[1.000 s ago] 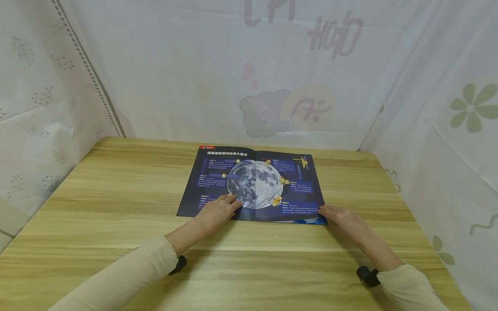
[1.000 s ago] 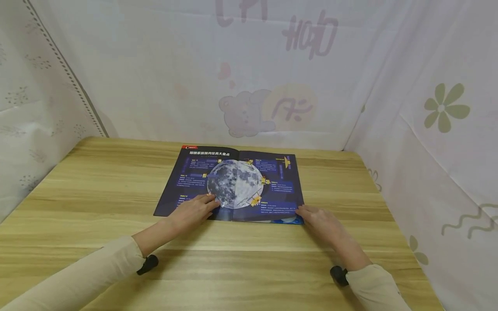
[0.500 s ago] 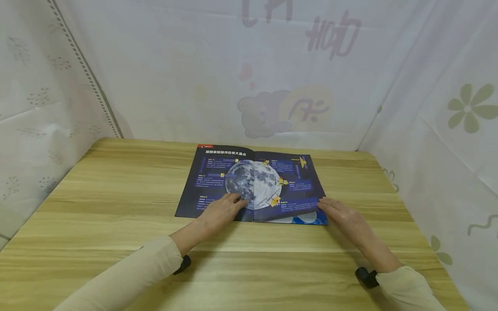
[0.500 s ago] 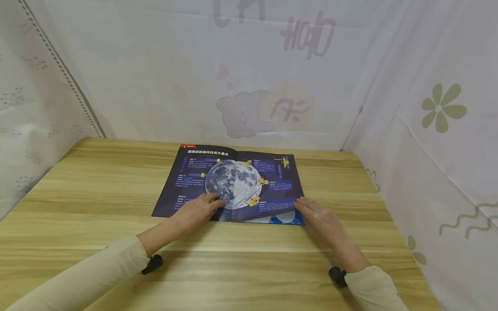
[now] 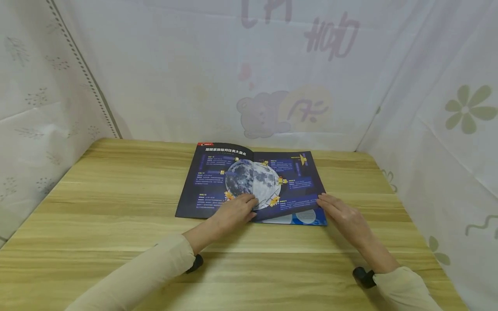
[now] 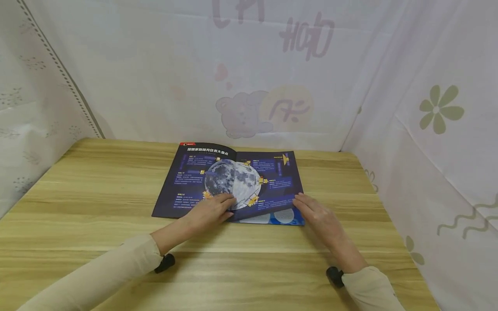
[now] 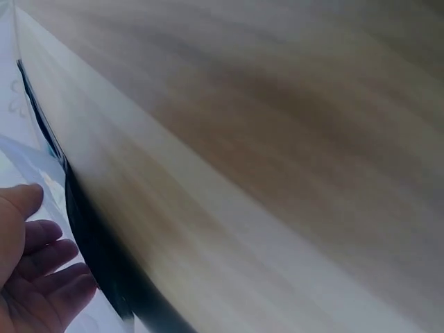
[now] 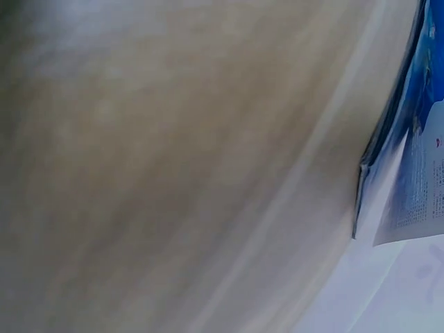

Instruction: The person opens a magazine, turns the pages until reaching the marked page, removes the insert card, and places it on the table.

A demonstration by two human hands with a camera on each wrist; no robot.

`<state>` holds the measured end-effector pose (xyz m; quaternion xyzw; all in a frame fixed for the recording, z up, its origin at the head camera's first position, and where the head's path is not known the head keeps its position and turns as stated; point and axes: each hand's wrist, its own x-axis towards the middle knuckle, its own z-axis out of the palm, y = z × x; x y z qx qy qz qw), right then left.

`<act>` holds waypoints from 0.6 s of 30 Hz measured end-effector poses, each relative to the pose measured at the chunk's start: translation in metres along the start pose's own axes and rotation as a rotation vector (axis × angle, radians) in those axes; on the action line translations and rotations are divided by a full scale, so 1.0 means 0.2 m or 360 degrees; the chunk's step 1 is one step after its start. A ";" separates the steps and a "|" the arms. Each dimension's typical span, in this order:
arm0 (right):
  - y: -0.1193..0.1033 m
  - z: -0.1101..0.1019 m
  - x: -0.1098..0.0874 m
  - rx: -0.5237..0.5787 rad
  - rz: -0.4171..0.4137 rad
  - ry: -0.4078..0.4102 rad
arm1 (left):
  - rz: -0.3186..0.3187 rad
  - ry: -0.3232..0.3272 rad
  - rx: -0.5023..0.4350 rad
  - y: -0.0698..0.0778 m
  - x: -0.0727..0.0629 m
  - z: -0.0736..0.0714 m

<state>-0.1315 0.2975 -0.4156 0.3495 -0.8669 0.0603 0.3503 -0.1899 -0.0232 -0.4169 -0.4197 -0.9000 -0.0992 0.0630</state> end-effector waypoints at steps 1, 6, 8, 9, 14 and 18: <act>0.00 0.00 0.00 -0.0004 -0.0005 0.0010 | 0.0011 0.0009 -0.0005 0.01 0.01 0.01; -0.01 0.00 0.02 -0.0027 0.0006 0.0031 | 0.0053 -0.0003 -0.0039 0.06 0.05 0.02; -0.01 -0.01 0.03 -0.0031 0.0019 0.0031 | 0.0068 -0.0016 -0.0074 0.09 0.06 0.02; -0.02 -0.01 0.04 -0.0037 0.0024 0.0031 | 0.0081 -0.0011 -0.0088 0.10 0.07 0.02; -0.03 -0.02 0.07 -0.0044 0.0026 0.0054 | 0.0140 0.0023 -0.0101 0.16 0.11 0.03; -0.04 -0.03 0.08 -0.0072 0.0017 0.0063 | 0.0139 0.0017 -0.0057 0.20 0.13 0.03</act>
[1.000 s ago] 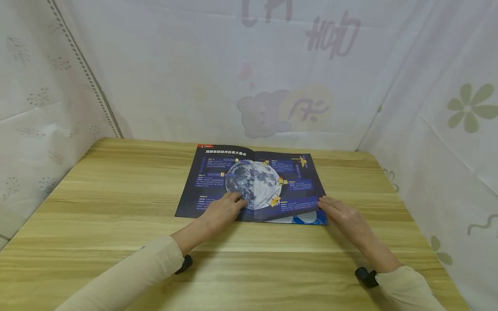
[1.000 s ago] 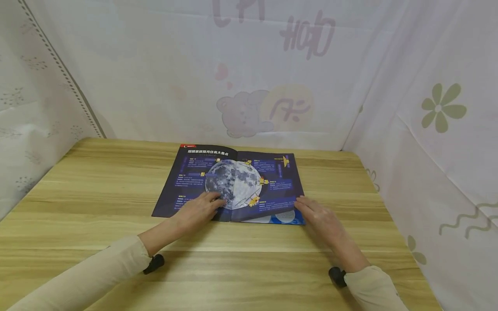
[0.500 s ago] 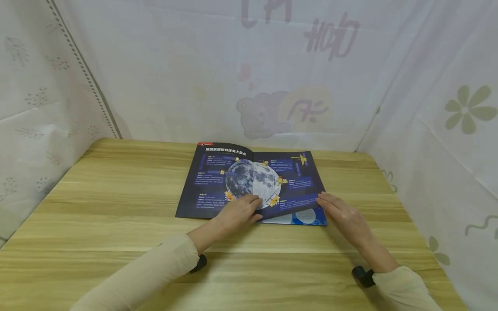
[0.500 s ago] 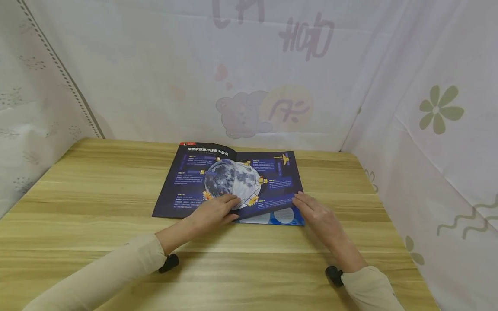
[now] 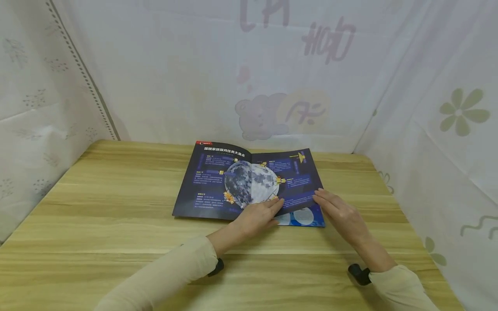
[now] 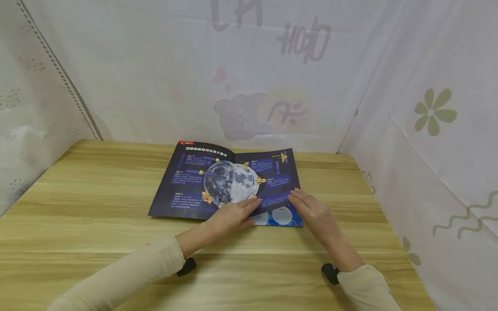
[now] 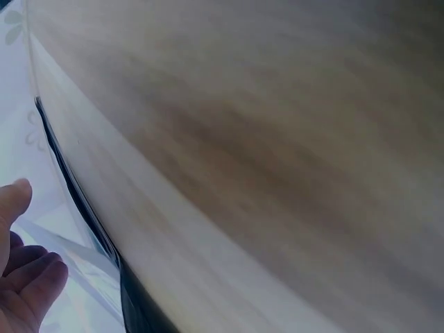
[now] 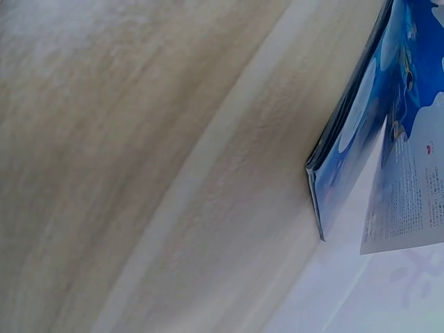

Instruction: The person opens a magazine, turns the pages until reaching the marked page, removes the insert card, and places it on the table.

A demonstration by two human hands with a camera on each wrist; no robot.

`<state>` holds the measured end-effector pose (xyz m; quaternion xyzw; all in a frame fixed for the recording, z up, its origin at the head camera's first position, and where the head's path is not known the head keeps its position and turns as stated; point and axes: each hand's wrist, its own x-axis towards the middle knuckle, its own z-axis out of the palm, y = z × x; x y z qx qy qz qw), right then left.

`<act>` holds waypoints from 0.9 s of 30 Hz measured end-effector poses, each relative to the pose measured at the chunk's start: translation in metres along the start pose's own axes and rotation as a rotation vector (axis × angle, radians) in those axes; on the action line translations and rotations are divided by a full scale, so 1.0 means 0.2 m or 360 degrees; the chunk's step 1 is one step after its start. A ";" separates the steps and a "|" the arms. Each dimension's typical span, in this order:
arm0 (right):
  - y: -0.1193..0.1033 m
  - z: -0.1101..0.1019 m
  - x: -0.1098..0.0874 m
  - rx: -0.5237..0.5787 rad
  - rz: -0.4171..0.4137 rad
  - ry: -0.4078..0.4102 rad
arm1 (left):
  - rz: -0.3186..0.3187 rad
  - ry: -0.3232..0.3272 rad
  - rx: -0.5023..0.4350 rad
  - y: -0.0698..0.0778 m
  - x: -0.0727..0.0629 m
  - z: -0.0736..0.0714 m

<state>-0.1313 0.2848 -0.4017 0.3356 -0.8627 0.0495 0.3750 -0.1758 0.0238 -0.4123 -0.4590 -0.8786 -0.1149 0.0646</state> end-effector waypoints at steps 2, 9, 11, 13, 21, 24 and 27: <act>0.00 0.00 0.01 -0.0014 -0.0005 -0.0004 | -0.0008 0.0002 0.0021 0.02 0.01 0.00; -0.01 -0.01 0.02 -0.0027 -0.0019 -0.0007 | 0.0048 0.0135 0.0083 0.04 0.05 0.05; -0.01 -0.02 0.03 -0.0029 -0.0018 -0.0014 | 0.0054 0.0138 0.0107 0.05 0.06 0.05; -0.02 -0.02 0.03 -0.0031 -0.0021 -0.0015 | 0.0057 0.0133 0.0121 0.05 0.06 0.05; -0.02 -0.02 0.04 -0.0047 -0.0008 0.0018 | 0.0027 0.0097 0.0156 0.07 0.05 0.02; -0.01 -0.02 0.03 -0.0030 0.0020 0.0097 | 0.0034 0.0116 0.0152 0.06 0.04 0.02; 0.00 -0.01 0.02 0.0033 0.0060 0.0198 | 0.0054 0.0150 0.0152 0.06 0.03 0.01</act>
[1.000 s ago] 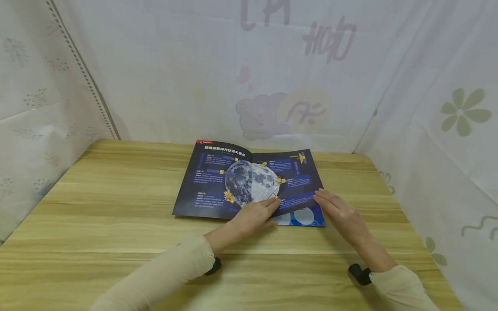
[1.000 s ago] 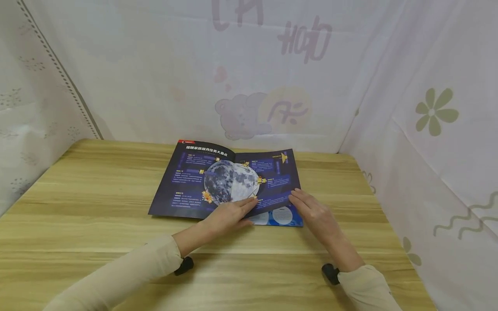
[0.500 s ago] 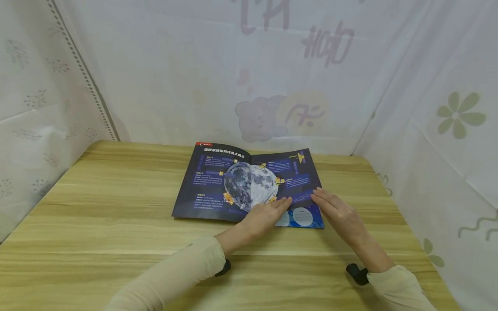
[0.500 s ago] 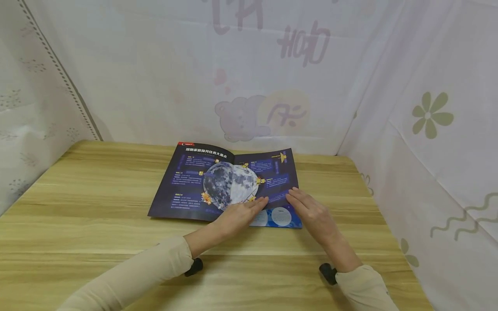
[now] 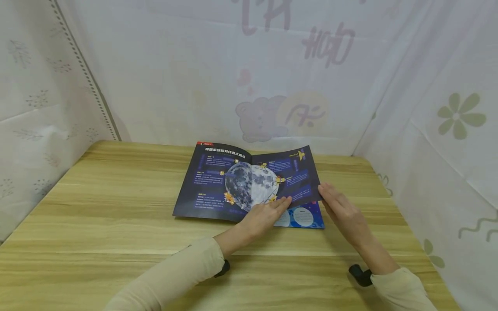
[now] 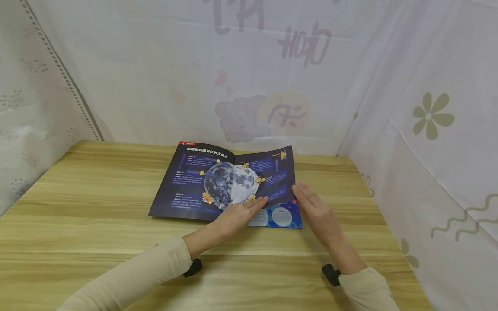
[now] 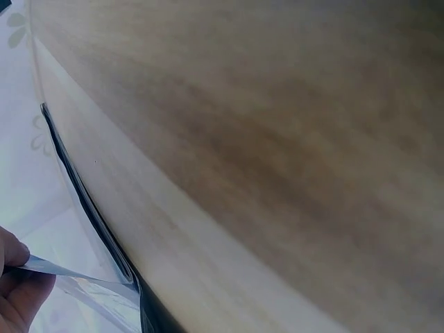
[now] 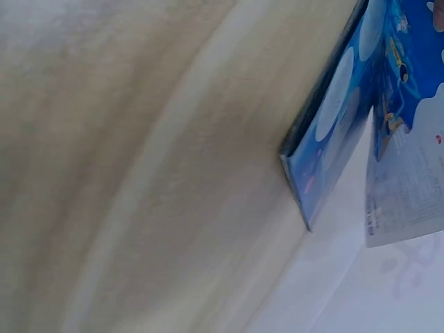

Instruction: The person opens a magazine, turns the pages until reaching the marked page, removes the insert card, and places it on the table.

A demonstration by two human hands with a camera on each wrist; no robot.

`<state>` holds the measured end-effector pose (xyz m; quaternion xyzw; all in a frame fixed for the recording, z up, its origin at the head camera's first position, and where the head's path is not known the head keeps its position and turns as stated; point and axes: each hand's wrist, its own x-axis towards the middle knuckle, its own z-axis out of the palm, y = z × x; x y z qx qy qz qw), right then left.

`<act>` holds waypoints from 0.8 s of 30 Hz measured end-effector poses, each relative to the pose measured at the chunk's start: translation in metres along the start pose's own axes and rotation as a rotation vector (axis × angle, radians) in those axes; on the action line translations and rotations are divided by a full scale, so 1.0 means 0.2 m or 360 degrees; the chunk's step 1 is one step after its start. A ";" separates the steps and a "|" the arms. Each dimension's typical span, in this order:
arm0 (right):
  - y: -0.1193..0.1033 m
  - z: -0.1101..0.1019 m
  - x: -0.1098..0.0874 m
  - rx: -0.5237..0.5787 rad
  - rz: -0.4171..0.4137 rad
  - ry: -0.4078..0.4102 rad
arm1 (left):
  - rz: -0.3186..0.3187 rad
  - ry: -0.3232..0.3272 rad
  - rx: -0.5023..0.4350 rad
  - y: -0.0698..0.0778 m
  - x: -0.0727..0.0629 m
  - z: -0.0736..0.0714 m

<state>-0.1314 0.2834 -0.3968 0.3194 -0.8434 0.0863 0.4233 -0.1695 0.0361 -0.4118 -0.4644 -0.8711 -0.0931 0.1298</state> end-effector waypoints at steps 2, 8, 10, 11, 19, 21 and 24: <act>0.01 0.01 -0.02 0.0052 0.0033 0.0037 | 0.0011 0.0019 0.0007 0.00 -0.01 0.00; 0.03 0.03 -0.10 0.0156 0.0176 -0.0194 | 0.0011 0.0052 0.0011 -0.01 -0.03 -0.02; 0.03 0.04 -0.12 0.0235 0.0274 -0.0365 | 0.0005 0.0063 0.0003 -0.01 -0.04 -0.02; 0.03 0.04 -0.14 0.0291 0.0334 -0.0461 | 0.0005 0.0072 0.0005 -0.01 -0.04 -0.02; 0.03 0.08 -0.18 0.0444 0.0450 -0.1053 | -0.0020 0.0204 -0.0072 -0.03 -0.09 -0.03; 0.03 0.08 -0.18 0.0469 0.0454 -0.1107 | -0.0025 0.0262 -0.0080 -0.04 -0.11 -0.04; 0.03 0.08 -0.18 0.0485 0.0453 -0.1153 | -0.0033 0.0353 -0.0074 -0.05 -0.13 -0.04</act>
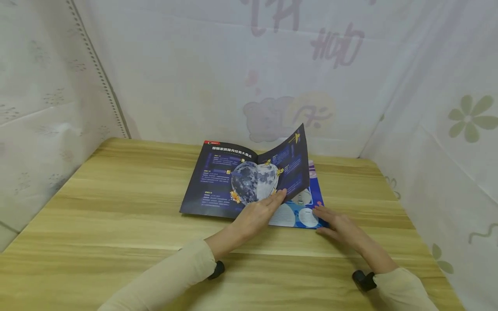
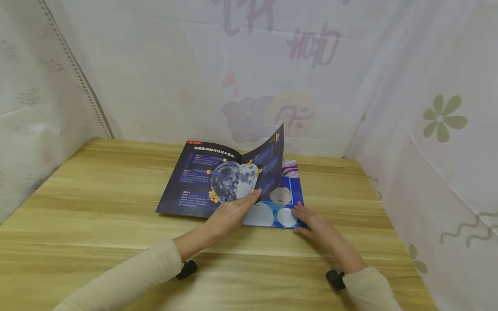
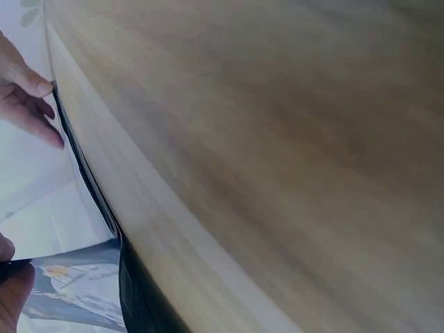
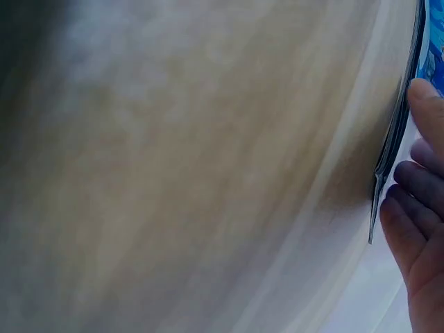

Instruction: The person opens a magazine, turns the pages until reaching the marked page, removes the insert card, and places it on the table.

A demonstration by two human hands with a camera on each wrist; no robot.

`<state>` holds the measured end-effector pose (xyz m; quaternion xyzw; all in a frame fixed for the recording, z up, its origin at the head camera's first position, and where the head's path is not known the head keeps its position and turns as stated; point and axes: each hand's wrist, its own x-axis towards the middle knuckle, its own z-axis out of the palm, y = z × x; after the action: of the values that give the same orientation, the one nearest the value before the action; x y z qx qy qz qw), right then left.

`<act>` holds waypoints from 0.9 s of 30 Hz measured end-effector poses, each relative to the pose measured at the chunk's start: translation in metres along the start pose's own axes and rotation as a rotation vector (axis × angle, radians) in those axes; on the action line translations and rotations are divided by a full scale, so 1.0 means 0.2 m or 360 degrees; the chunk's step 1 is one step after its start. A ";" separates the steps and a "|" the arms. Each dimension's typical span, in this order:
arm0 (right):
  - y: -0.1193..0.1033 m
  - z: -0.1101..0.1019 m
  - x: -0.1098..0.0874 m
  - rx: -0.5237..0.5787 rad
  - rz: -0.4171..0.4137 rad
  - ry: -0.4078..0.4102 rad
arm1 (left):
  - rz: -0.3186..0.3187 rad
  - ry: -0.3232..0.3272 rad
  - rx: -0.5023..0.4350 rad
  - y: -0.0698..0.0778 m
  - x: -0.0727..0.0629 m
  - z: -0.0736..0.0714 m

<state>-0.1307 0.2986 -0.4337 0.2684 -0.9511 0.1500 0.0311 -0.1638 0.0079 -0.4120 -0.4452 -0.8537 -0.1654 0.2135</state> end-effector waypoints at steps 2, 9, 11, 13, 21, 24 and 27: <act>0.00 0.00 0.00 0.0006 0.0001 -0.0022 | -0.0007 0.0045 -0.0008 -0.01 -0.01 -0.01; 0.00 -0.01 0.00 0.0065 0.0055 -0.0091 | -0.0140 0.0148 -0.0044 -0.05 -0.07 -0.04; 0.00 -0.01 -0.01 0.0088 0.0089 -0.0117 | -0.0209 0.0172 -0.0053 -0.06 -0.08 -0.05; 0.01 -0.01 -0.01 0.0114 0.0128 -0.0147 | -0.0289 0.0193 -0.0080 -0.08 -0.10 -0.06; 0.01 -0.03 0.00 0.0144 0.0108 -0.0173 | -0.0773 0.0274 -0.0498 -0.12 -0.17 -0.07; 0.01 -0.03 0.01 0.0137 0.0097 -0.0183 | -0.1004 0.0366 -0.0713 -0.12 -0.18 -0.10; 0.01 -0.03 0.01 0.0127 0.0097 -0.0194 | -0.1251 0.0412 -0.0877 -0.13 -0.18 -0.13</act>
<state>-0.1349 0.3015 -0.4274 0.2488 -0.9522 0.1720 -0.0420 -0.1611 -0.0436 -0.4112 -0.1052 -0.8480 -0.5069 0.1135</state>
